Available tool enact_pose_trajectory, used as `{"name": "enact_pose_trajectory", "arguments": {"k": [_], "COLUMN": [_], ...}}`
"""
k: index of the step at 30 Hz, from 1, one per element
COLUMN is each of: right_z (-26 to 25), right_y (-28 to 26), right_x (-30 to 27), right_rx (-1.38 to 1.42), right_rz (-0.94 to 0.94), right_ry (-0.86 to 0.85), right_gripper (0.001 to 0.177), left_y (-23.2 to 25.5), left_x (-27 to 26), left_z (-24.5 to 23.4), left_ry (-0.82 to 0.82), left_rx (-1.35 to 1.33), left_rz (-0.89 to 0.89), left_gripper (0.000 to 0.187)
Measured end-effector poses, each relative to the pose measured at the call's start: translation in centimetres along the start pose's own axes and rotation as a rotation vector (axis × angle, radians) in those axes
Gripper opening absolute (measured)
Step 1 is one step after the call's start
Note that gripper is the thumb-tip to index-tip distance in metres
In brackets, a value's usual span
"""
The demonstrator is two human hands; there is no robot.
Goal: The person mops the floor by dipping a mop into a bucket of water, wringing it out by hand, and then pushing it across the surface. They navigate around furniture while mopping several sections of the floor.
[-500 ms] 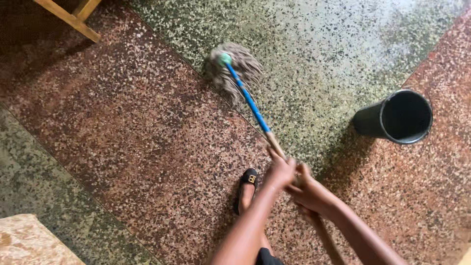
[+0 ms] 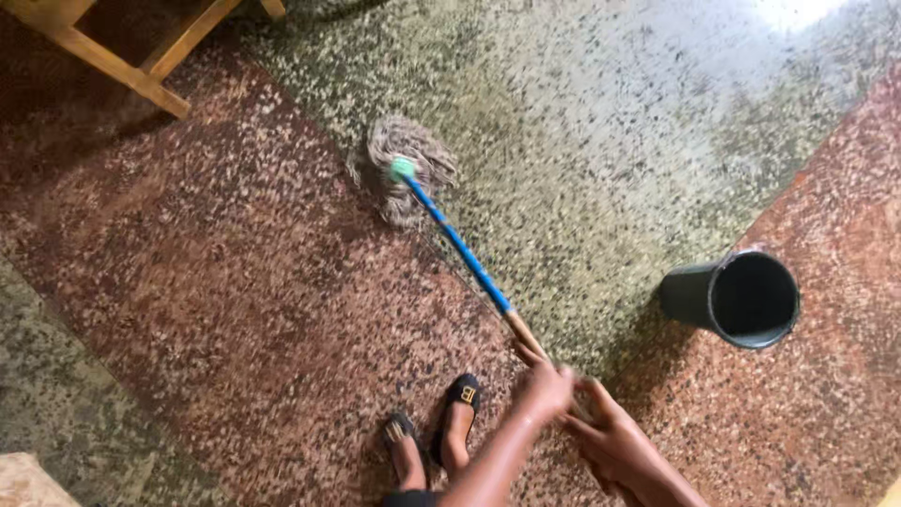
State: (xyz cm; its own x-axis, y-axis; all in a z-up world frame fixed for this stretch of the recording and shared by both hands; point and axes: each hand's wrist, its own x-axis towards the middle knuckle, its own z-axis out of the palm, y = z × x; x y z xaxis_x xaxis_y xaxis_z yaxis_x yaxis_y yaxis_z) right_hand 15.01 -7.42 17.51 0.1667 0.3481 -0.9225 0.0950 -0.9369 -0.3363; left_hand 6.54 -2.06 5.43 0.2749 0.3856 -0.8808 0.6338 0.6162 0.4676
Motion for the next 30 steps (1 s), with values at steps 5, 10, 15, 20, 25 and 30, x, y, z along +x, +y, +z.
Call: {"name": "enact_pose_trajectory", "arguments": {"k": [5,10,15,20,25,30], "right_z": [-1.3,1.2,6.9,15.4,18.8,14.5], "right_y": [-3.7,-9.9,-15.9,-23.6,-23.9,-22.2], "right_x": [-0.8,3.3,8.4,12.9,16.1,13.1], "right_rx": [-0.098,-0.27,-0.379,-0.476,-0.619,-0.485], "right_rz": [0.109,0.15,0.038,0.005,-0.192,-0.265], "right_ry": [0.059,0.019,-0.038,-0.044,-0.048,0.081], "right_gripper": [0.04,0.043,0.071,0.105,0.099,0.047], "left_y": [4.9,4.7,3.3,1.0,-1.0,2.5], "left_x": [-2.2,3.2,9.6,12.6,11.4,9.6], "left_z": [-2.9,-8.1,-16.9,-28.1,-32.8,-28.4], "left_ry": [-0.163,-0.043,0.121,0.2,0.194,-0.039], "left_rx": [0.043,0.008,-0.046,-0.067,-0.09,-0.24], "left_rz": [-0.04,0.044,0.059,0.072,-0.027,0.011], "left_gripper": [0.101,0.108,0.104,0.1,0.104,0.083]}}
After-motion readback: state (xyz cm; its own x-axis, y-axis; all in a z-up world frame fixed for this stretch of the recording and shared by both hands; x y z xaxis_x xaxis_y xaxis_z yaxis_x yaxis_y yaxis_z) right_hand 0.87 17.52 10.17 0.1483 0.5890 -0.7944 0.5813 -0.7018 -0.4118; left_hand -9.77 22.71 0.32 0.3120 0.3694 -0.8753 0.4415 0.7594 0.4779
